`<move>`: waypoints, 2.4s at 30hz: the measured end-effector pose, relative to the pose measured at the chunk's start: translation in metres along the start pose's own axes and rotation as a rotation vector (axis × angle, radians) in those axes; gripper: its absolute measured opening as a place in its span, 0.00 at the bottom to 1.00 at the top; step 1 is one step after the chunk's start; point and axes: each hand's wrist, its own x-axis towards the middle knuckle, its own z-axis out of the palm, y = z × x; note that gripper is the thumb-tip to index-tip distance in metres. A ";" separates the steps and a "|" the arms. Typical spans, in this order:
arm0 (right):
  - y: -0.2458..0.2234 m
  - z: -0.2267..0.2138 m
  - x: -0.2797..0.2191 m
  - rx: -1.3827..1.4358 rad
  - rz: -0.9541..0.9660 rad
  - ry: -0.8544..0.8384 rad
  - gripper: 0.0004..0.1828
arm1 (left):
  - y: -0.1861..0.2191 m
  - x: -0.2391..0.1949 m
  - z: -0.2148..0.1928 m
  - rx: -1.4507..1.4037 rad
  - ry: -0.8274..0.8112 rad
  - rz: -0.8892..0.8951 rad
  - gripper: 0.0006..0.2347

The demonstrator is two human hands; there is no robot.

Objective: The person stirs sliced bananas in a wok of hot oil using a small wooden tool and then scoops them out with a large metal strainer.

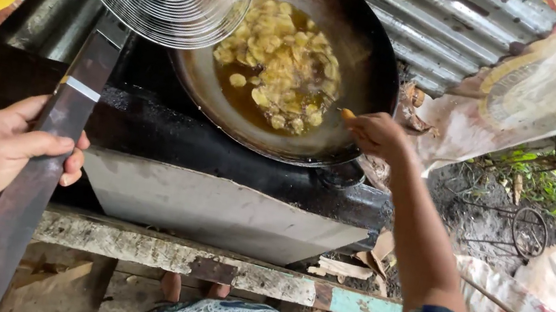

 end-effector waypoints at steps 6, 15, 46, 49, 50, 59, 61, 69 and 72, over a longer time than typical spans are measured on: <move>0.007 0.085 0.080 0.348 -0.062 -0.179 0.12 | 0.002 -0.009 0.002 -0.018 0.030 0.014 0.09; 0.002 0.098 0.035 0.669 -0.163 -0.199 0.14 | 0.000 -0.008 -0.004 0.004 0.009 0.020 0.10; 0.023 0.046 -0.037 -0.718 -0.820 0.615 0.11 | -0.013 -0.006 -0.008 -0.013 -0.081 0.032 0.12; 0.016 0.054 -0.011 -1.046 -0.727 0.726 0.08 | -0.011 -0.005 -0.002 -0.017 -0.068 0.022 0.10; 0.004 0.058 0.010 -1.123 -0.673 0.724 0.08 | -0.013 -0.005 0.000 -0.034 -0.078 0.035 0.10; -0.044 0.077 -0.085 -1.360 -0.575 0.329 0.21 | -0.022 -0.006 -0.002 -0.116 -0.114 0.056 0.14; -0.062 0.059 -0.137 -1.267 -0.535 0.353 0.19 | -0.025 -0.007 -0.006 -0.097 -0.068 0.038 0.13; -0.031 0.067 -0.108 -1.607 -0.638 0.448 0.16 | -0.024 -0.011 -0.009 -0.036 -0.059 0.041 0.12; -0.035 0.056 -0.137 -1.448 -0.486 0.385 0.16 | -0.022 -0.015 -0.011 -0.077 -0.075 0.056 0.12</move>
